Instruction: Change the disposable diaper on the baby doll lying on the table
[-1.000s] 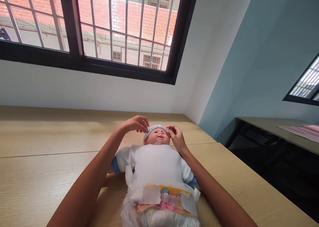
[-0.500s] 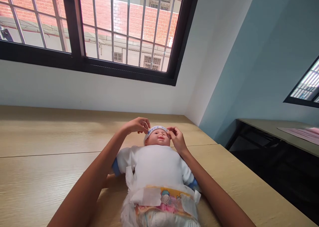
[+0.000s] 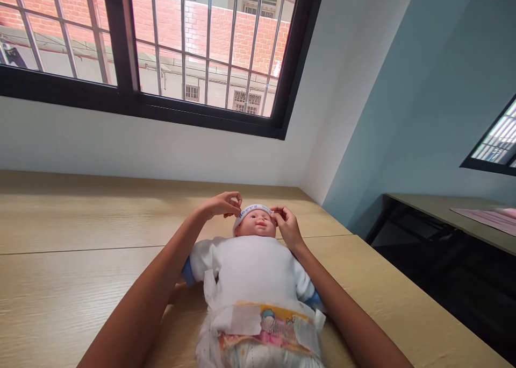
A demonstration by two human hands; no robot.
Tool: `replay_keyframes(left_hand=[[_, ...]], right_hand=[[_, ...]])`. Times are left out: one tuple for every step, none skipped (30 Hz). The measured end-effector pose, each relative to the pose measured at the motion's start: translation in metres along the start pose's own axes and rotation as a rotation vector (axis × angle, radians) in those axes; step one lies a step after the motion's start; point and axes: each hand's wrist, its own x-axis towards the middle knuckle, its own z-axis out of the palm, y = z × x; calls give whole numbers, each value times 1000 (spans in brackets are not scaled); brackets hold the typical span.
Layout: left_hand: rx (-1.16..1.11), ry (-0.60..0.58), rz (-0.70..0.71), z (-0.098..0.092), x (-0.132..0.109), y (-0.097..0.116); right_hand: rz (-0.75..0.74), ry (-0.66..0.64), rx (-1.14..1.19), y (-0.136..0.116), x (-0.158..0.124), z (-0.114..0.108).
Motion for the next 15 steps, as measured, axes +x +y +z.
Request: replay_keyframes(left_hand=[[-6, -1, -2, 0, 0, 1], [-12, -2, -6, 0, -1, 2], [-18, -3, -12, -1, -2, 3], [-23, -3, -20, -1, -3, 4], [-27, -4, -29, -1, -4, 5], [-28, -4, -37, -2, -4, 5], [-30, -3, -43, -2, -5, 6], [-31, -1, -46, -2, -5, 6], [-31, 1, -45, -3, -4, 6], [-32, 3, -42, -3, -4, 5], [-32, 5, -36, -3, -3, 5], [-30, 7, -28, -2, -2, 4], [-28, 11, -20, -2, 0, 3], [-24, 17, -12, -1, 1, 2], [-19, 23, -6, -1, 2, 1]], right_hand=[[-1, 0, -1, 0, 0, 0], [-1, -1, -2, 0, 0, 0], [-2, -3, -4, 0, 0, 0], [-2, -5, -6, 0, 0, 0], [-2, -6, -8, 0, 0, 0], [-2, -6, -10, 0, 0, 0], [-2, -6, -12, -1, 0, -1], [-2, -6, -13, -1, 0, -1], [-3, -5, -14, 0, 0, -1], [-3, -4, -15, 0, 0, -1], [-3, -3, -15, 0, 0, -1], [-4, -2, -15, 0, 0, -1], [-3, -1, -15, 1, 0, 0], [-3, 1, -15, 1, 1, 0], [-2, 1, -15, 1, 1, 0]])
